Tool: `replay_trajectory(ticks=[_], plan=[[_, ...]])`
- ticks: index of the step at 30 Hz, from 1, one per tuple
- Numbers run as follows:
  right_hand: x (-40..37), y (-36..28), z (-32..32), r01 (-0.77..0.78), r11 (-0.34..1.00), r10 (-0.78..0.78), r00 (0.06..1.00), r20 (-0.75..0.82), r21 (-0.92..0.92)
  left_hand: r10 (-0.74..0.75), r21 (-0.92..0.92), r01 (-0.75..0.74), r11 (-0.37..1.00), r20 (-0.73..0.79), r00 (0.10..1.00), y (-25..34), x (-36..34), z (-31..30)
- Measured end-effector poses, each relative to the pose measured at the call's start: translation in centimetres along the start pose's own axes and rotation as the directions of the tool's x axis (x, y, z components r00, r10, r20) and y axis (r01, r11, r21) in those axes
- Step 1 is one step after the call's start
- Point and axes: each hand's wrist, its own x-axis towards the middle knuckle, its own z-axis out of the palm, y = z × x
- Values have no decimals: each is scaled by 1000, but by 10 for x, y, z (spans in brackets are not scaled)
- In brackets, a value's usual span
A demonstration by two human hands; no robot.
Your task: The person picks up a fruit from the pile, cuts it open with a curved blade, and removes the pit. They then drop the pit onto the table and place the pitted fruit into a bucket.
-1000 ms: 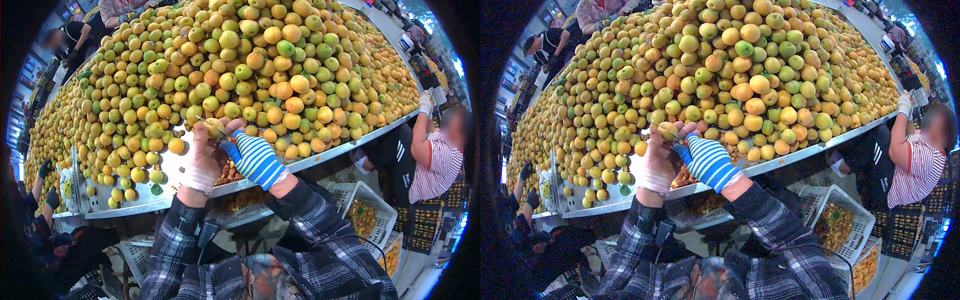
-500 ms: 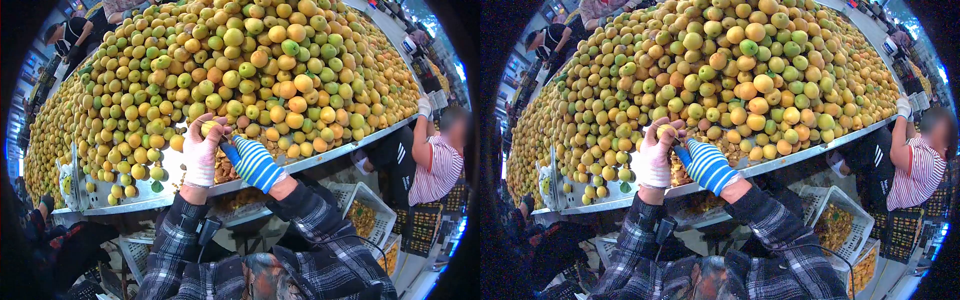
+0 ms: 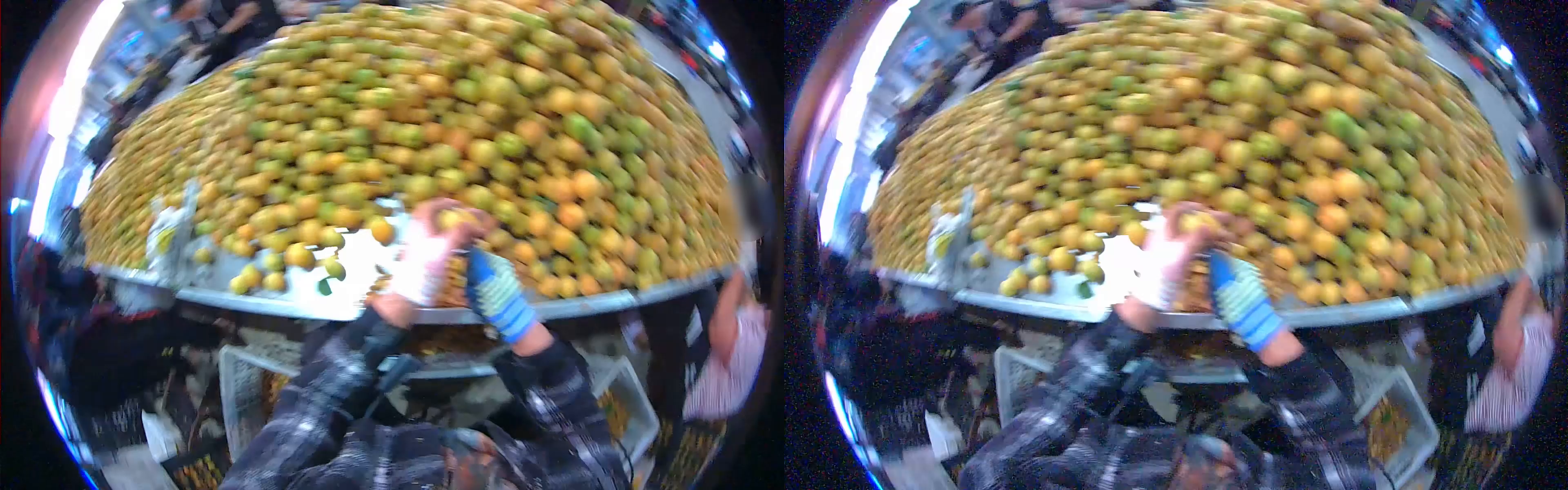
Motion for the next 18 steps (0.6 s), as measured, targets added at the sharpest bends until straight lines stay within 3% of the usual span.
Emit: replay_trajectory(ticks=[1,2,3,4,5,9,10,11,13,14,15,17,18], plan=[[5,-5,1,-14,991,-3,992,-128,-133,57,178,-41,983,-85,995,-7,-1,2],[4,-11,-5,-272,956,276,961,-24,109,21,201,1,979,-109,994,11,-2,15],[5,0,-4,-94,995,91,991,-103,-30,48,213,-21,977,-126,991,1,-2,14],[3,18,-1,-16,964,-18,992,-124,-266,14,287,46,957,-203,979,5,-4,19],[8,7,-3,17,969,-55,988,-148,-245,-92,122,118,985,-201,975,8,-4,17],[9,4,-2,-102,993,90,982,-166,-61,-42,202,85,976,-210,977,8,-1,12],[9,1,-8,-217,974,215,976,-44,-69,-17,188,60,980,-226,974,5,-1,12],[13,-6,-9,-439,886,446,895,-21,150,21,164,23,986,-262,965,2,-1,14],[9,-1,-1,-366,920,378,923,-72,142,-109,316,179,932,-228,967,26,-3,14],[5,6,2,-279,960,276,955,-107,-17,-105,315,177,932,-230,967,26,-3,12],[8,1,3,-275,961,271,957,-105,-19,-84,360,167,918,-235,968,25,-3,11],[14,-14,2,-348,900,366,930,-23,261,-60,401,155,903,-241,969,24,-4,9],[15,-7,13,-77,983,107,978,-178,165,-70,407,158,900,-224,972,27,-5,7]])
